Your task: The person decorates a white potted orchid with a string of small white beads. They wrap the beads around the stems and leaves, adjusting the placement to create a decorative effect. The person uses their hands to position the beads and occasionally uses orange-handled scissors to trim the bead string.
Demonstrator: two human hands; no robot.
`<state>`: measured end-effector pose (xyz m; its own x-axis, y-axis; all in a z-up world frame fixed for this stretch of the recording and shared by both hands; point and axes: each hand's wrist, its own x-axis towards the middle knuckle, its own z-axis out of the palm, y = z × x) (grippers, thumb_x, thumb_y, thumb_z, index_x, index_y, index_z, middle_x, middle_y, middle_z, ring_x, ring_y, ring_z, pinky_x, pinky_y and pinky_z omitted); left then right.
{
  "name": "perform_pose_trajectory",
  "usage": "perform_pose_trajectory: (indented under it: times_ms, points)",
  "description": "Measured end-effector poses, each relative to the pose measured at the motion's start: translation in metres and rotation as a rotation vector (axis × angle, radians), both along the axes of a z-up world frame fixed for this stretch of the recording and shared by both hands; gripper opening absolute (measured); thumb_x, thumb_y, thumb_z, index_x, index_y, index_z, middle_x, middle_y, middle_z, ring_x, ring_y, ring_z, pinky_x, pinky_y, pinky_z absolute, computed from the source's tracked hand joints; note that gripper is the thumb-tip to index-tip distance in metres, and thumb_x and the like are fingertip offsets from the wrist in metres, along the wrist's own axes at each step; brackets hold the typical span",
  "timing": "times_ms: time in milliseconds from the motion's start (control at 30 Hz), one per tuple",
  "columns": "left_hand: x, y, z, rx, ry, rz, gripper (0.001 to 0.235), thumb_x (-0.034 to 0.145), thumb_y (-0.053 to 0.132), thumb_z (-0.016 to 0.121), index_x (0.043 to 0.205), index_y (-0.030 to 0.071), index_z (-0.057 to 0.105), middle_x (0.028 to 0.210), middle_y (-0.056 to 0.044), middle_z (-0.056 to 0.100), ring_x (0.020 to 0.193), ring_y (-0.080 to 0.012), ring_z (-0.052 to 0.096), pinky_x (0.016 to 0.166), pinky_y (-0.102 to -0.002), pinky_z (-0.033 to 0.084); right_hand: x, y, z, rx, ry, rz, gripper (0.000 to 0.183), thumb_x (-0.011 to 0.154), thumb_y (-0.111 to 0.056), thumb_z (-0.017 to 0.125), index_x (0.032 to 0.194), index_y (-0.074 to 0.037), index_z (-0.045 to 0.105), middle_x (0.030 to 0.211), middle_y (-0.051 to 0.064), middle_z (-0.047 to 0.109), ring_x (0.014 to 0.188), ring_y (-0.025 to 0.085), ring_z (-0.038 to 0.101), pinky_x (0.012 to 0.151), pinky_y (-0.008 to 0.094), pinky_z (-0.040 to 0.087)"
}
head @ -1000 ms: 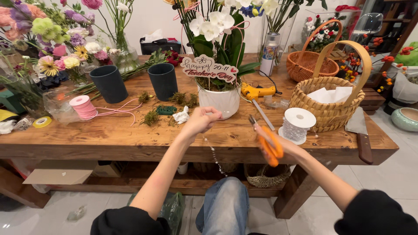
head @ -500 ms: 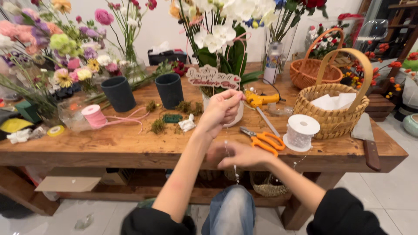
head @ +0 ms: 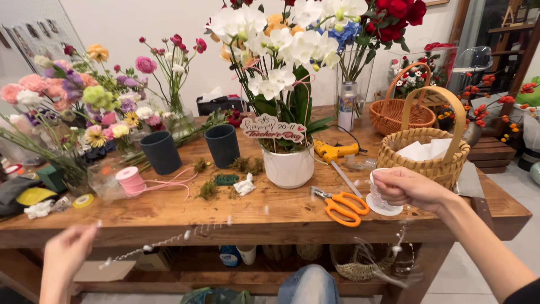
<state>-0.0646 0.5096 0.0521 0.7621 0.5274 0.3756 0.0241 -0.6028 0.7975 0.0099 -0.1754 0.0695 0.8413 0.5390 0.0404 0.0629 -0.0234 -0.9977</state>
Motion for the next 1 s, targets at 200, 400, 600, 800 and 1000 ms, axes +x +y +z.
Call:
perform_pose_trajectory:
  times_ms: [200, 400, 600, 800, 1000]
  points:
    - [0.048, 0.031, -0.085, 0.16, 0.715, 0.019, 0.025, 0.089, 0.04, 0.073, 0.089, 0.017, 0.084, 0.073, -0.005, 0.082, 0.07, -0.0174, 0.074, 0.074, -0.03, 0.05, 0.01, 0.016, 0.004, 0.029, 0.034, 0.101, 0.039, 0.104, -0.026, 0.053, 0.07, -0.007, 0.054, 0.048, -0.004, 0.037, 0.041, 0.01, 0.03, 0.039, 0.023, 0.025]
    - [0.09, -0.164, -0.05, 0.286, 0.645, -0.553, 0.063, 0.088, 0.056, 0.061, 0.138, 0.018, 0.058, 0.141, -0.001, 0.063, 0.127, -0.0146, 0.063, 0.108, -0.033, 0.048, -0.012, 0.098, 0.04, -0.101, -0.051, 0.269, 0.029, 0.106, -0.026, 0.048, 0.086, -0.007, 0.059, 0.05, -0.007, 0.033, 0.044, 0.006, 0.027, 0.04, 0.021, 0.021]
    - [0.049, -0.333, 0.006, -0.735, 0.261, -1.653, 0.04, 0.107, 0.026, 0.045, 0.131, -0.005, 0.05, 0.089, -0.015, 0.07, 0.087, -0.0251, 0.07, 0.079, -0.032, 0.056, 0.01, 0.127, 0.047, -0.139, -0.077, 0.18, 0.029, 0.104, -0.03, 0.05, 0.094, -0.008, 0.067, 0.049, -0.008, 0.035, 0.042, 0.006, 0.025, 0.04, 0.021, 0.02]
    - [0.119, -0.283, -0.01, -0.774, 0.143, -1.246, 0.023, 0.103, 0.026, 0.055, 0.095, 0.009, 0.067, 0.048, 0.012, 0.03, 0.036, 0.0001, 0.025, 0.036, -0.013, 0.02, 0.064, 0.07, 0.037, -0.157, -0.024, 0.067, 0.027, 0.103, -0.015, 0.052, 0.094, 0.002, 0.071, 0.045, -0.008, 0.038, 0.037, 0.004, 0.03, 0.038, 0.019, 0.024]
    - [0.156, -0.241, 0.01, -0.581, 0.168, -0.981, 0.024, 0.1, 0.026, 0.064, 0.089, 0.004, 0.069, 0.047, 0.006, 0.03, 0.038, -0.003, 0.021, 0.036, -0.017, 0.017, 0.102, 0.062, 0.04, -0.097, -0.038, 0.042, 0.021, 0.101, -0.013, 0.054, 0.095, 0.001, 0.068, 0.052, -0.006, 0.031, 0.044, 0.003, 0.028, 0.043, 0.018, 0.024]
